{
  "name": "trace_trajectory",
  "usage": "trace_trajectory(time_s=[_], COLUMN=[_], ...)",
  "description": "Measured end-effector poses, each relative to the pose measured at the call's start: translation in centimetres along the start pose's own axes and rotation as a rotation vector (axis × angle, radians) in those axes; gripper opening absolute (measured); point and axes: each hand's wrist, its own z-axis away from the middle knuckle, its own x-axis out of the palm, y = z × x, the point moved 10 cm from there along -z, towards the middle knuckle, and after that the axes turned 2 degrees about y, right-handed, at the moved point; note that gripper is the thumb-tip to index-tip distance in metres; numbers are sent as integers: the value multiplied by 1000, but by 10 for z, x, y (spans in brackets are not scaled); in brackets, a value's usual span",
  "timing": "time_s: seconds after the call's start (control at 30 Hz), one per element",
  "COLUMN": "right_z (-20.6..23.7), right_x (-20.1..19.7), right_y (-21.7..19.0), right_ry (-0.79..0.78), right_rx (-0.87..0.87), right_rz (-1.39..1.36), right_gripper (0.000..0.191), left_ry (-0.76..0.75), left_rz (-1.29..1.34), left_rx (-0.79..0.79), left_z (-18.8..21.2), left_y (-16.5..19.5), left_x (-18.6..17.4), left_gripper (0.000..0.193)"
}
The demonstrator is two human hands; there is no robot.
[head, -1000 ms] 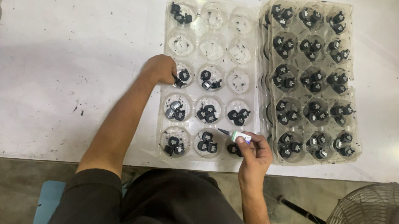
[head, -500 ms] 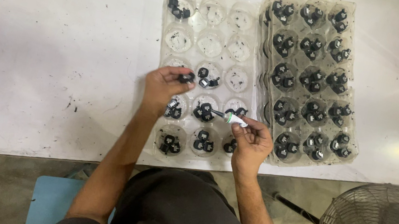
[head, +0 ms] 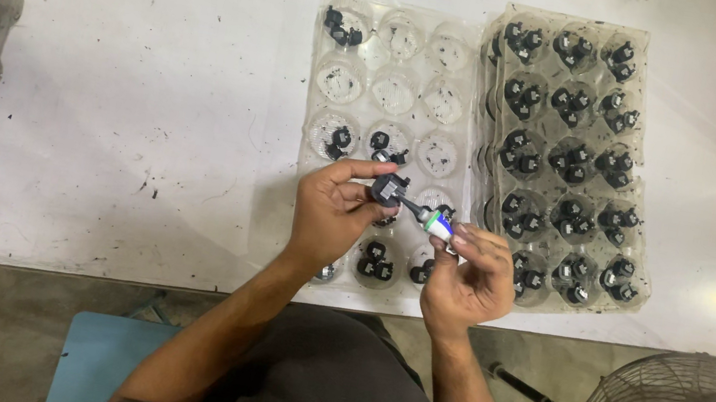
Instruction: The person applies glue from a small tube onto black rotor components, rotating each part to coat its hub, then places the glued parts into plastic trays. They work through trays of parts one at a time, briefly handling a colorful packaged item near a machine before resuming gluing.
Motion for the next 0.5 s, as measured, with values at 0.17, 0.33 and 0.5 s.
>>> trace_trajectory(time_s=[0.17, 0.33, 0.5], right_z=[2, 4, 0], right_x=[3, 4, 7], right_y=[4, 2, -3], right_ry=[-3, -26, -49], right_rx=[1, -29, -103], right_rz=[6, 20, 86], right_gripper=[25, 25, 25], left_ry=[17, 41, 41], left_rz=[-51, -99, -133], left_rx=[72, 95, 62], left_z=[4, 12, 13], left_y=[4, 9, 7], left_x=[-1, 0, 0], left_gripper=[43, 42, 44])
